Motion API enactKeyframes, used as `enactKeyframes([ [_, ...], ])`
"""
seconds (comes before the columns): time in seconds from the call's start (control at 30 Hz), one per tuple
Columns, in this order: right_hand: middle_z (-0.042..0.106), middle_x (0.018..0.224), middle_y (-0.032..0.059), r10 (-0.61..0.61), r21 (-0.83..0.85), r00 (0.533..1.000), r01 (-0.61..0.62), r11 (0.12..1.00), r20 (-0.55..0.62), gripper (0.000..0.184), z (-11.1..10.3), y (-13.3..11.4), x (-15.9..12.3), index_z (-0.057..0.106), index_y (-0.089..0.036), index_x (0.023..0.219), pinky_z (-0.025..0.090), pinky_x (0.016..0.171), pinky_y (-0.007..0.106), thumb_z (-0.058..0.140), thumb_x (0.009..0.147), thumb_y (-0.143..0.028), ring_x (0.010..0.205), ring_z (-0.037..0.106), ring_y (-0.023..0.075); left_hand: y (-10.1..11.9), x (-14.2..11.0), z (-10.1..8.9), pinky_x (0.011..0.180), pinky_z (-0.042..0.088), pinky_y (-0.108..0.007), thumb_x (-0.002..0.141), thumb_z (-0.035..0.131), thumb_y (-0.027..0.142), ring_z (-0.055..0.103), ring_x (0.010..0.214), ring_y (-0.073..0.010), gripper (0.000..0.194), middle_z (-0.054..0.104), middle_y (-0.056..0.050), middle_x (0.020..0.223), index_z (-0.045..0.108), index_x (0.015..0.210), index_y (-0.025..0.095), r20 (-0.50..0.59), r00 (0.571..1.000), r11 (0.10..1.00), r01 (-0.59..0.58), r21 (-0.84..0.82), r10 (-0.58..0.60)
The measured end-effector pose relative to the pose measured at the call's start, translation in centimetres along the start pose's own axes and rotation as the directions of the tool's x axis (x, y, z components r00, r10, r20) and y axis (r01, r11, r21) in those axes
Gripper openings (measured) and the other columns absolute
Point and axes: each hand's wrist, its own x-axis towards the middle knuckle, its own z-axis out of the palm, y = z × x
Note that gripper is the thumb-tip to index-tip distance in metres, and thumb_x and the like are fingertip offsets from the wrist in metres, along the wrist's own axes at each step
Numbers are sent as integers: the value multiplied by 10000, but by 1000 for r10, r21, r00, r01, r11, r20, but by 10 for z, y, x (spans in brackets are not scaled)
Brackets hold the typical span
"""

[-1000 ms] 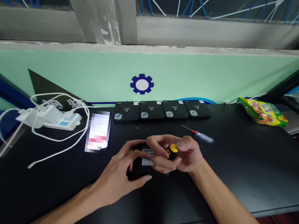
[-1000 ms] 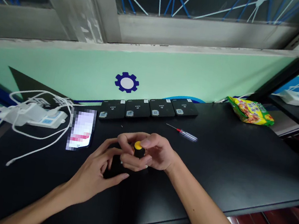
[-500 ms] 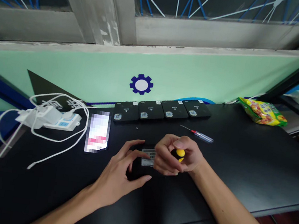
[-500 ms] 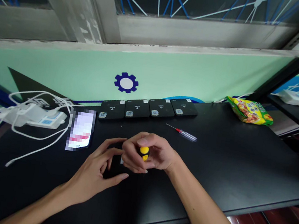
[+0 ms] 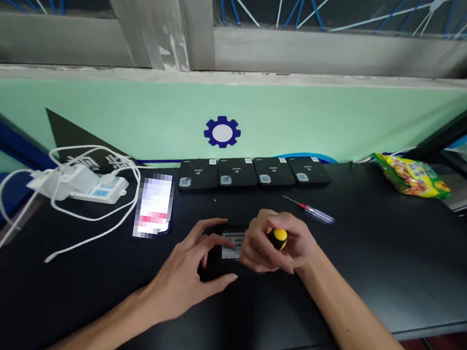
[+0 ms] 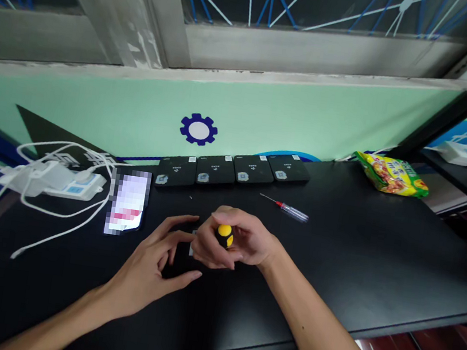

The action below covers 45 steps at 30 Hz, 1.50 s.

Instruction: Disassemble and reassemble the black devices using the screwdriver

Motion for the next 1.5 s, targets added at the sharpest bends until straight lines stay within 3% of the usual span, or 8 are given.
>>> enactKeyframes([
  [0.07,381,400,-50,24,-7,999,-25,1000,-23,668,0,0,-1,695,-118,670,336,490,274,427,1129,-523,373,322,108,0,0,0,664,645,-362,913,871,302,559,639,-76,424,495,-60,1639,703,1298,358,-2,1000,1000,-2,2,2],
  [0.2,481,492,-86,76,89,996,-71,994,-52,380,3,-1,0,657,-152,907,361,498,252,674,971,-526,371,314,91,1,1,-1,661,651,-366,904,875,316,572,642,-84,441,524,-61,1597,705,1308,361,-11,1000,1000,0,18,0],
  [0.27,504,477,-66,70,68,996,-66,996,-52,375,3,0,0,646,-161,823,365,494,253,655,996,-494,361,354,95,2,2,-1,662,649,-368,903,876,312,575,647,-87,421,525,-62,1599,710,1288,351,-10,1000,1000,6,15,-6],
  [0.4,451,377,-29,75,-48,994,-79,996,-75,708,1,4,-3,674,-139,629,341,476,275,434,1147,-557,321,363,102,4,2,-1,681,649,-381,907,874,293,556,642,-80,404,516,-62,1624,711,1273,344,-7,1000,1000,6,1,-6],
  [0.6,348,355,-36,120,-81,986,-130,988,-119,876,1,3,-5,677,-141,543,272,440,266,347,1160,-669,361,299,97,2,1,-1,667,644,-370,908,876,299,553,649,-83,417,514,-76,1631,706,1285,346,-6,1000,1000,2,-4,-2],
  [0.83,204,355,-53,-55,42,985,63,997,-164,908,6,-13,-6,474,-187,386,282,406,227,363,1168,-635,342,273,85,0,0,0,642,633,-341,919,866,313,548,656,-81,420,487,-58,1657,699,1302,365,-5,1000,1000,14,-24,-14],
  [1.13,235,358,-59,96,43,986,-91,995,-135,845,7,-9,-3,503,-177,431,250,426,243,443,1140,-632,351,243,80,-1,0,1,650,639,-353,924,865,322,566,660,-87,419,492,-52,1652,698,1305,369,-4,1000,1000,14,-20,-14],
  [1.5,253,377,-77,15,84,1000,-14,996,-6,677,4,-9,-3,575,-170,530,221,433,252,484,1095,-533,355,215,84,0,0,0,655,621,-356,920,873,302,536,647,-77,419,482,-46,1658,690,1292,365,-3,1000,1000,14,-19,-14],
])
